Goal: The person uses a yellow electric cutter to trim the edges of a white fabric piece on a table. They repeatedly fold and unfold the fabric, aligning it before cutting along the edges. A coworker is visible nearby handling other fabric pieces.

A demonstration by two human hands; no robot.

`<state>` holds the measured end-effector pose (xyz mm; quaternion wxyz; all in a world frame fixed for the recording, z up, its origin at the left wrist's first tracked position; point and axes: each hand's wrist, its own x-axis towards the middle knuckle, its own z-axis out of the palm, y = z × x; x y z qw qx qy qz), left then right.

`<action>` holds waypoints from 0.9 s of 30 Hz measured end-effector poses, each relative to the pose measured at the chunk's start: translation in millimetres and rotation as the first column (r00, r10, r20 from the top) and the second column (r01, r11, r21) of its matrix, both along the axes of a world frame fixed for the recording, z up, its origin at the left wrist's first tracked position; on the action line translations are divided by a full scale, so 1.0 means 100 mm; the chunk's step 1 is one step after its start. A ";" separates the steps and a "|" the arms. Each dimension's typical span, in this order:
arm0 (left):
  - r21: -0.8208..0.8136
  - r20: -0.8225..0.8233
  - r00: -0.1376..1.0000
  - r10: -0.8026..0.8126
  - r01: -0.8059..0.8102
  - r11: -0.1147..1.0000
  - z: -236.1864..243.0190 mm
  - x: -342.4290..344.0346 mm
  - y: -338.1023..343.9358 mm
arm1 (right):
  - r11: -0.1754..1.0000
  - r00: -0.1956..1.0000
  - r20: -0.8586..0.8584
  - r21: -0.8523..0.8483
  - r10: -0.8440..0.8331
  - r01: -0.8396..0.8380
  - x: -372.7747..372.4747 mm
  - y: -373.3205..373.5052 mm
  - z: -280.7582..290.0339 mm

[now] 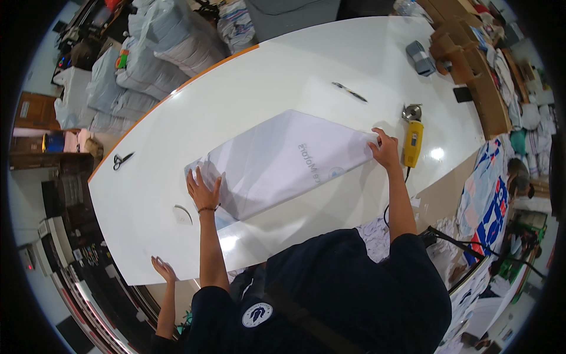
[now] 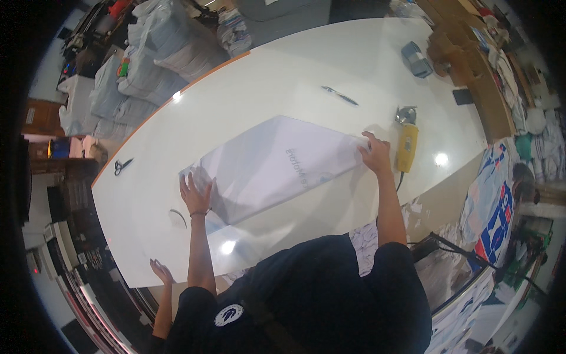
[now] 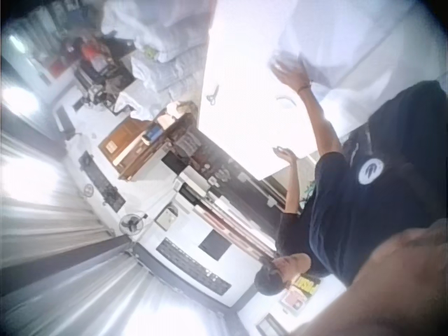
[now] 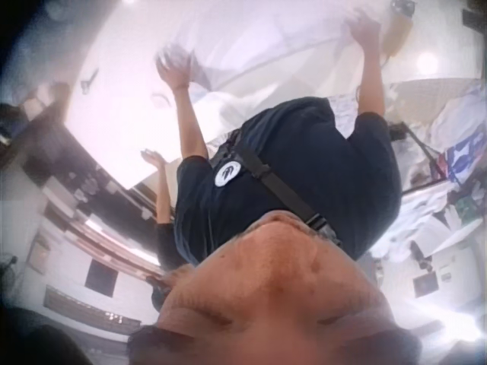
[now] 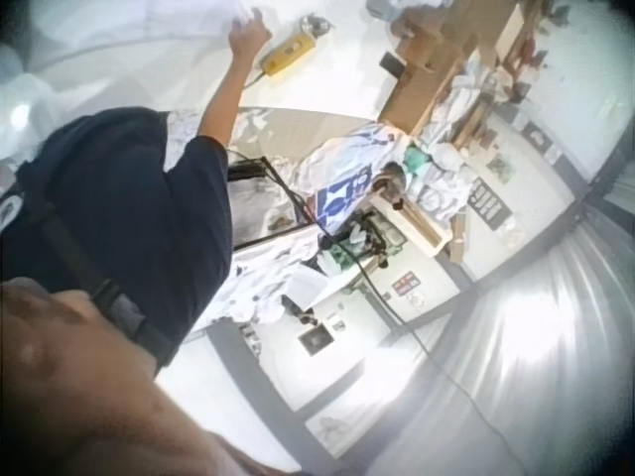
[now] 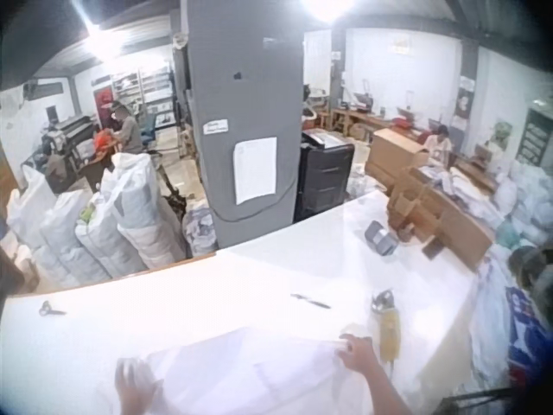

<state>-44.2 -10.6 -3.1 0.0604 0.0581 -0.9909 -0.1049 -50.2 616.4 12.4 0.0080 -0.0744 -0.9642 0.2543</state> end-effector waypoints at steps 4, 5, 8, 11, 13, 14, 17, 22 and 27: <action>-0.013 0.104 0.968 -0.229 0.231 0.973 -0.03 0.14 0.38 | 0.987 0.990 -0.073 -0.114 -0.120 0.111 0.14 0.08 -0.18; -0.005 0.136 0.957 -0.256 0.259 0.966 0.01 0.17 0.50 | 0.987 0.987 -0.078 -0.095 -0.139 0.131 0.17 0.09 -0.21; 0.019 0.255 0.939 -0.232 0.235 0.972 0.13 0.24 0.71 | 0.986 0.985 -0.062 -0.060 -0.158 0.154 0.20 0.03 -0.20; -0.035 0.345 0.917 -0.198 0.223 0.974 0.23 0.24 0.76 | 0.982 0.981 -0.059 -0.051 -0.187 0.184 0.23 0.04 -0.22; -0.035 0.357 0.913 -0.199 0.226 0.974 0.25 0.25 0.71 | 0.977 0.977 -0.037 -0.049 -0.209 0.207 0.23 0.04 -0.20; -0.038 0.370 0.907 -0.202 0.232 0.972 0.26 0.25 0.67 | 0.974 0.975 -0.015 -0.045 -0.224 0.223 0.24 0.04 -0.18; -0.043 0.400 0.894 -0.201 0.237 0.971 0.31 0.22 0.61 | 0.939 0.948 -0.111 0.144 -0.298 0.312 0.25 0.03 -0.17; 0.064 0.276 0.908 -0.314 0.309 0.949 0.18 0.21 0.64 | 0.962 0.944 -0.253 0.115 -0.213 0.248 0.30 -0.33 -0.07; 0.079 0.329 0.878 -0.347 0.341 0.937 0.19 0.16 1.08 | 0.986 0.977 -0.194 0.120 -0.090 0.115 0.39 -0.98 -0.13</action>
